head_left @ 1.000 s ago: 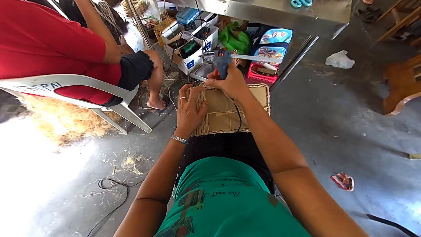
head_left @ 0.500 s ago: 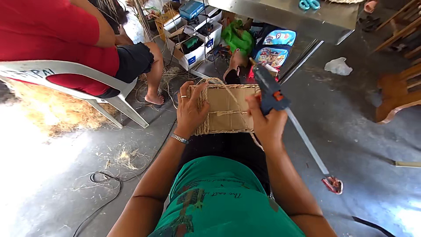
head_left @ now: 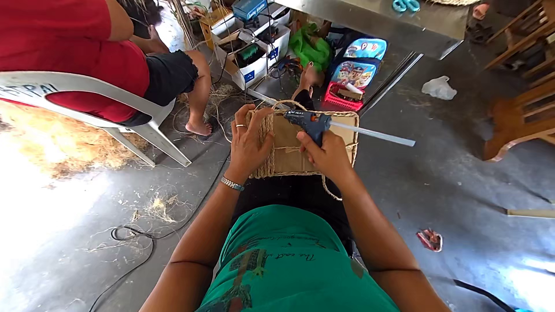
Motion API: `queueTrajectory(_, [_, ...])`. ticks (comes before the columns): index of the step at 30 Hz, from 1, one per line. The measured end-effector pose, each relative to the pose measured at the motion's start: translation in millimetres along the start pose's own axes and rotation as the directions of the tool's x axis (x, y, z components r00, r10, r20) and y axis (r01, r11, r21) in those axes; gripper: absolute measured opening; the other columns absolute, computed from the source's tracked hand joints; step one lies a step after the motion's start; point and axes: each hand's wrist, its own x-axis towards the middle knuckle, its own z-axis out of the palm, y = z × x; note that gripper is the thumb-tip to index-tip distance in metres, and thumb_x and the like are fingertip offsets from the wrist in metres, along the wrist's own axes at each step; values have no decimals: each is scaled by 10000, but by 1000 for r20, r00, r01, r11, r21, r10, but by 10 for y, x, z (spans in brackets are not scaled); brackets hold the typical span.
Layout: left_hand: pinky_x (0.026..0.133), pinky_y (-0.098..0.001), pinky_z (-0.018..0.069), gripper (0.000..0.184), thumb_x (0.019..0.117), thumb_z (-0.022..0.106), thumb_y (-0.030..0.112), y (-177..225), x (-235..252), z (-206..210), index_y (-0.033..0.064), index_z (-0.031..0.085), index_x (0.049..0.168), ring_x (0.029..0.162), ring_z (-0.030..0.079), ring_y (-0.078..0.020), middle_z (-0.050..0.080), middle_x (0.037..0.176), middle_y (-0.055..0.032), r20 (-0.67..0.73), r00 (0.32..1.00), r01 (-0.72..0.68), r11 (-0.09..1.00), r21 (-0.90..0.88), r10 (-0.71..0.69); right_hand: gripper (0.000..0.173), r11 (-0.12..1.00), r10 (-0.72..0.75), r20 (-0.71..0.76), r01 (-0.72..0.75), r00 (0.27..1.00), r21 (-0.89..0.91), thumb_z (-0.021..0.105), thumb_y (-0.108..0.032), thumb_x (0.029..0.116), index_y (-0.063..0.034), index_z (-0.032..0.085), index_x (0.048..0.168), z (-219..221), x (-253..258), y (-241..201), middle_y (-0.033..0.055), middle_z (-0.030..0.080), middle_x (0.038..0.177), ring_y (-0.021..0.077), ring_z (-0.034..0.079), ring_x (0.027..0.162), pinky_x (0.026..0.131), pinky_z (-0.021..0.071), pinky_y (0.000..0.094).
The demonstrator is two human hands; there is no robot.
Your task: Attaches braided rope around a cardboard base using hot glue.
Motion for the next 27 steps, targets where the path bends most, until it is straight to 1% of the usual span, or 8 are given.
queueTrajectory(3, [1004,-516,440,501,945,593,367,-11,-8,7,365,550,1444,1331,438,-349,378,1555,-127,-1,1000,8,1000,19,-8,420,1000,20,-9,-20,1000,-10,532,-442,1063,-38,644,1080,48,52,-11,21,680,751,111,631,575,571,565,324])
queueTrajectory(7, [1014,-511,435,514,942,595,367,-21,-15,9,357,546,1453,1336,433,-349,378,1555,-133,1,1000,3,1000,21,-3,435,999,31,-1,-31,1000,-19,527,-454,1063,-35,644,1046,87,63,-45,23,662,729,112,627,574,573,562,323])
queueTrajectory(10, [1024,-508,432,519,939,601,365,-24,-20,14,353,545,1455,1340,432,-346,382,1552,-129,-4,1000,6,1000,14,-6,437,999,29,4,-29,1000,-28,534,-456,1058,-36,652,1072,110,61,-59,24,664,738,113,636,584,582,570,324])
queueTrajectory(15, [1026,-514,443,520,943,601,356,-14,-33,-6,348,538,1460,1352,428,-356,377,1554,-142,3,1000,7,1000,8,-7,448,999,42,2,-42,999,-22,504,-470,1072,-39,627,1077,50,-32,-72,46,650,720,134,625,547,522,561,330])
queueTrajectory(19, [1029,-515,437,509,944,605,355,-6,-25,7,327,554,1449,1344,436,-354,391,1548,-144,-6,1000,-12,1000,9,12,432,999,34,-15,-34,999,-1,521,-438,1066,-26,647,1091,122,27,-58,32,658,734,122,632,581,568,567,329])
queueTrajectory(21, [1030,-512,435,519,943,605,346,-8,-30,2,327,546,1458,1343,435,-352,385,1550,-145,-9,1000,-13,1000,8,13,460,999,39,-2,-39,999,4,509,-476,1067,-32,628,1093,136,18,-61,40,650,718,132,624,558,536,557,330])
queueTrajectory(24, [1014,-515,443,521,947,598,350,-16,-41,-7,352,536,1463,1336,436,-355,381,1551,-143,-4,1000,-4,1000,9,4,443,998,62,-14,-61,998,30,513,-456,1067,-34,647,1064,141,12,-27,24,663,740,115,631,577,561,566,321])
queueTrajectory(27, [1034,-517,434,518,945,598,352,-9,-44,-3,345,541,1459,1354,424,-357,376,1556,-146,7,1000,-2,1000,7,2,463,996,76,-26,-75,997,42,502,-484,1069,-40,627,1035,145,-64,-66,39,638,704,127,609,534,504,544,314])
